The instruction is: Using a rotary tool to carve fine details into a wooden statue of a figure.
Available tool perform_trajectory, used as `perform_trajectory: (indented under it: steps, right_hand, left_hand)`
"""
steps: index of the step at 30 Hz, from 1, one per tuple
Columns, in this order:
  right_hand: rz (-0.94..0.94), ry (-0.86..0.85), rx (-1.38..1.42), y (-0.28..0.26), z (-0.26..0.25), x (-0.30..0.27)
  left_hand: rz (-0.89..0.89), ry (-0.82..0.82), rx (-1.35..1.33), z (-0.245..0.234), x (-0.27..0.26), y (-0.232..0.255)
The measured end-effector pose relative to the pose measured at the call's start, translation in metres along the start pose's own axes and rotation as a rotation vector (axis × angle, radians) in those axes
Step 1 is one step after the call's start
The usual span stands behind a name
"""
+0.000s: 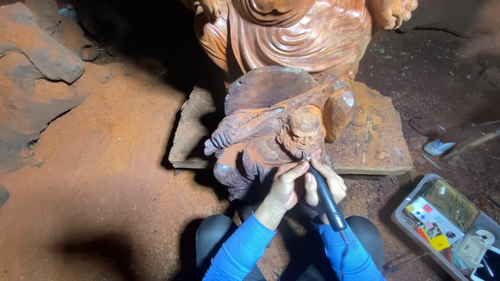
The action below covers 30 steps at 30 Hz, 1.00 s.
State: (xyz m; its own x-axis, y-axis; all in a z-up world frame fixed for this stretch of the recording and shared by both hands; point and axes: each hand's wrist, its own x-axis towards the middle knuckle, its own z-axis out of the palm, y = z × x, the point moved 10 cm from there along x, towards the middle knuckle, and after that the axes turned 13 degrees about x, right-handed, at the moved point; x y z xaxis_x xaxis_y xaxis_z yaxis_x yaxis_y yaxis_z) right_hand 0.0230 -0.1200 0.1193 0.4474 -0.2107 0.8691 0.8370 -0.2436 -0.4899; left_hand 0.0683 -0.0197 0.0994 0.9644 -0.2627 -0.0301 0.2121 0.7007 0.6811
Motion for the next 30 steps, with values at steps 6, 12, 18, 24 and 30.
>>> perform_trajectory:
  steps: [6,12,18,24,30]
  right_hand:
    - [0.010,-0.035,0.029,0.008,0.001,-0.001]
    - [0.039,-0.005,0.021,0.007,0.001,0.001]
    - [0.065,0.076,0.013,0.019,-0.005,-0.008]
    - [0.050,0.035,0.033,0.005,0.001,0.001]
    - [0.070,0.072,0.041,0.014,-0.004,-0.003]
  left_hand:
    - [0.030,-0.009,-0.042,0.000,-0.002,0.003]
    - [0.024,0.025,-0.061,0.007,-0.004,0.010]
    - [0.031,0.037,-0.050,0.009,-0.004,0.011]
    - [0.027,0.035,-0.038,0.011,-0.004,0.009]
    - [0.044,0.049,-0.028,0.014,-0.005,0.013]
